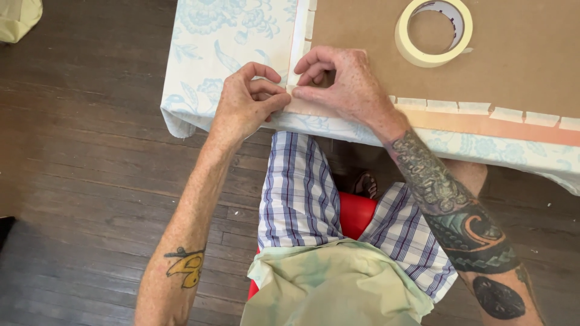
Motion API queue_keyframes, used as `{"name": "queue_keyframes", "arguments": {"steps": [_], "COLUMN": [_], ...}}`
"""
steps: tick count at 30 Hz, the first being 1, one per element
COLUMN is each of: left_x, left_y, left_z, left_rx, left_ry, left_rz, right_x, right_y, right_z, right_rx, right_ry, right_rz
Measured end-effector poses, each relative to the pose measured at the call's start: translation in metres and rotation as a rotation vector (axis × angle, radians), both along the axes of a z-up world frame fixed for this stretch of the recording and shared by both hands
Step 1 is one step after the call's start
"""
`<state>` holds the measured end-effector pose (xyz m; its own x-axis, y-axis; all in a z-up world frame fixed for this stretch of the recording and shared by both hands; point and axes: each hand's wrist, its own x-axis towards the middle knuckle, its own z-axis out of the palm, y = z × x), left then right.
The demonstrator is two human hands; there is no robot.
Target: Applying small strips of masking tape to the edges of a board to secure fabric tabs.
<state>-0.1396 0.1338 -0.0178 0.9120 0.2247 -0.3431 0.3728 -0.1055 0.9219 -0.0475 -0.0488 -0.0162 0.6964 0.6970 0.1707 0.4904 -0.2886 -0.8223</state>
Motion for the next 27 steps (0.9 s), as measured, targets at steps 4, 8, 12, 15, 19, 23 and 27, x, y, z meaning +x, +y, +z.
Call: {"name": "queue_keyframes", "arguments": {"steps": [4, 8, 12, 15, 19, 23, 27], "left_x": [0.0, 0.0, -0.001, -0.002, -0.003, -0.005, -0.005], "left_y": [-0.003, -0.004, -0.004, -0.003, -0.001, -0.001, 0.001], "left_z": [0.004, 0.005, -0.001, -0.004, -0.009, -0.015, -0.009], "left_rx": [0.017, -0.002, -0.042, -0.057, -0.097, -0.058, 0.065], "left_ry": [0.015, -0.001, -0.028, -0.05, -0.083, -0.164, -0.177], "left_rz": [0.031, 0.045, 0.052, 0.039, 0.036, -0.003, -0.063], "right_x": [0.003, 0.005, 0.008, 0.015, 0.027, 0.035, 0.043], "right_y": [-0.008, -0.01, -0.007, -0.005, 0.0, 0.004, 0.006], "right_z": [0.02, 0.026, 0.023, 0.012, 0.014, 0.017, 0.013], "right_rx": [-0.097, -0.074, -0.151, -0.277, -0.438, -0.533, -0.62], "right_ry": [0.152, 0.19, 0.091, -0.001, -0.03, -0.061, -0.099], "right_rz": [0.058, 0.063, 0.07, 0.057, 0.139, 0.272, 0.377]}}
